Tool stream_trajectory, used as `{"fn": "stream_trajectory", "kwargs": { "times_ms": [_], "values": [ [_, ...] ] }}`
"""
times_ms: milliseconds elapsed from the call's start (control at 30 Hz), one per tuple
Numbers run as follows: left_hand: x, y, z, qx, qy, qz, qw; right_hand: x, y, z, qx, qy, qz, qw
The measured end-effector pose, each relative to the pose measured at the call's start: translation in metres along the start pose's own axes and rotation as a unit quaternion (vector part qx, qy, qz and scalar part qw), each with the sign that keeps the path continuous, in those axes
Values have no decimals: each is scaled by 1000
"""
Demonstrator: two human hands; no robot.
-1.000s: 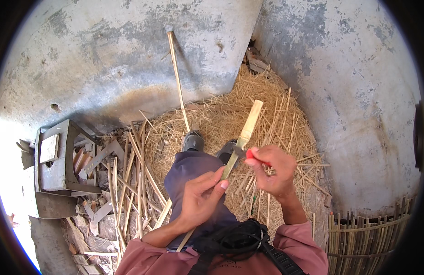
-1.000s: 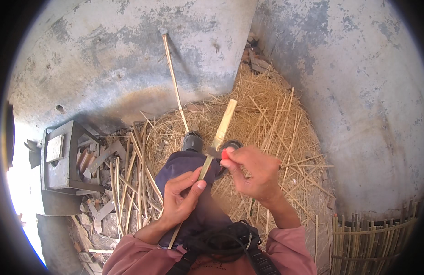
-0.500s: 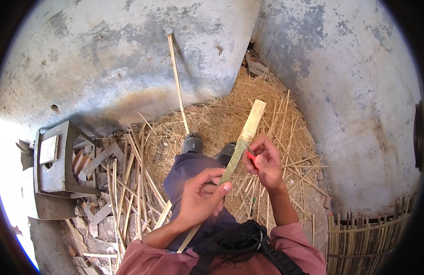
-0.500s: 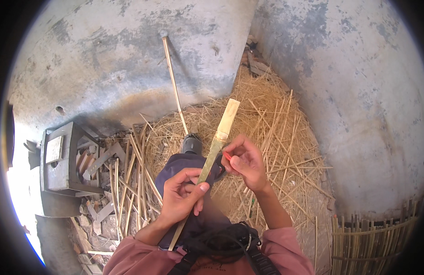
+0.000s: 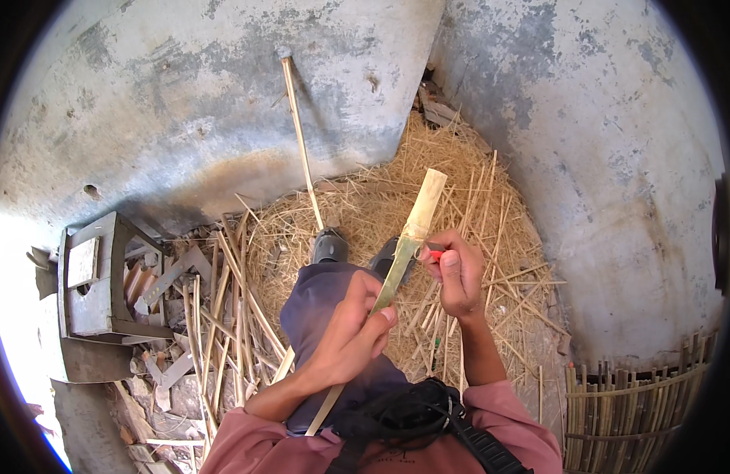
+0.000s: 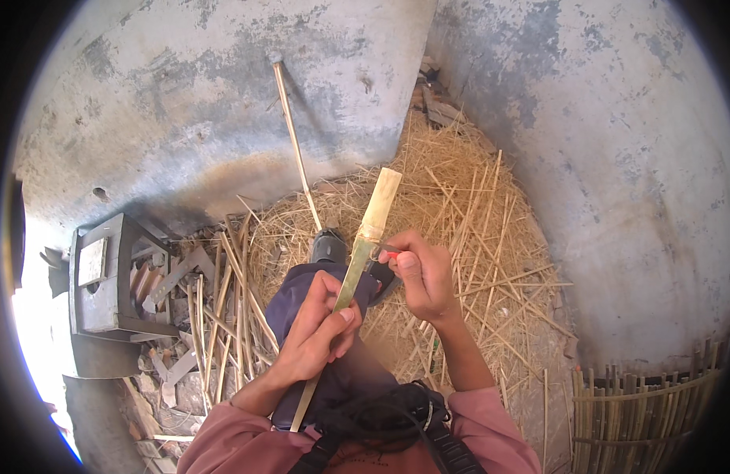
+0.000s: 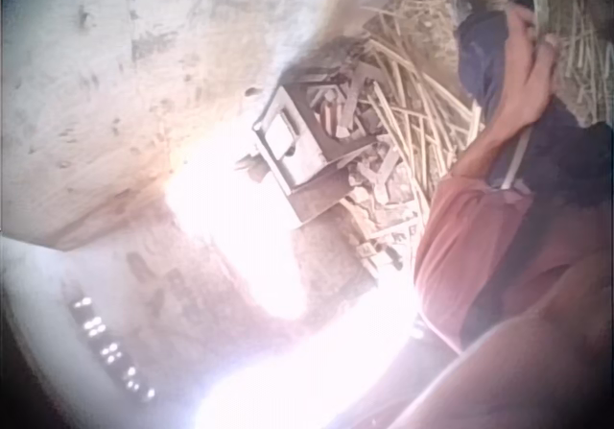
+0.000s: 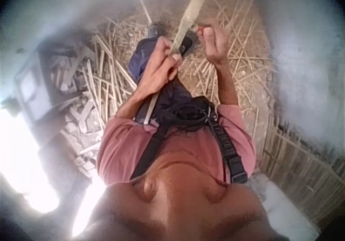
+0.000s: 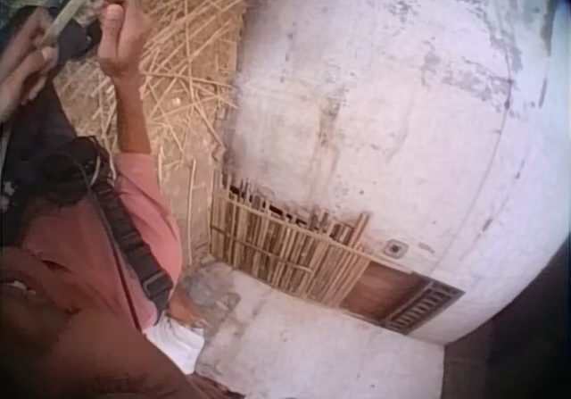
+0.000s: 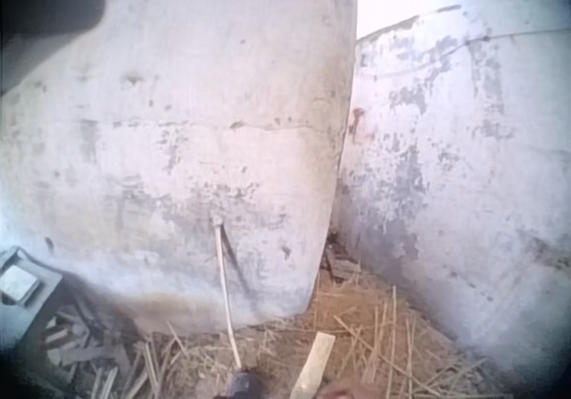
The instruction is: The person whittles a strip of wood using a small red utility knife while seated, removing thin shavings to shape the end of the piece.
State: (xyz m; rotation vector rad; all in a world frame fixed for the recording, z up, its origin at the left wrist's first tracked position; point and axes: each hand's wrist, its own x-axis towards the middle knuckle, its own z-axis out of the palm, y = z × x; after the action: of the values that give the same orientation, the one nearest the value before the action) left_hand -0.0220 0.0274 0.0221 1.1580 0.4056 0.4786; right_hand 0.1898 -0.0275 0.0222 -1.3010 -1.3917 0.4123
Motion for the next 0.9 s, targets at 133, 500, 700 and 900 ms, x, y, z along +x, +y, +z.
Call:
{"fn": "stream_trajectory", "kwargs": {
  "times_ms": [133,500,700,900],
  "values": [
    [5,12,0,53,4,-24,998,2,1,10,-51,0,-22,998],
    [32,30,11,247,46,94,963,2,5,14,-81,-4,-13,997],
    [50,16,8,222,68,158,960,4,3,26,-126,32,-36,991],
    [49,13,6,246,65,126,959,2,3,34,-138,62,-46,987]
  ]
}}
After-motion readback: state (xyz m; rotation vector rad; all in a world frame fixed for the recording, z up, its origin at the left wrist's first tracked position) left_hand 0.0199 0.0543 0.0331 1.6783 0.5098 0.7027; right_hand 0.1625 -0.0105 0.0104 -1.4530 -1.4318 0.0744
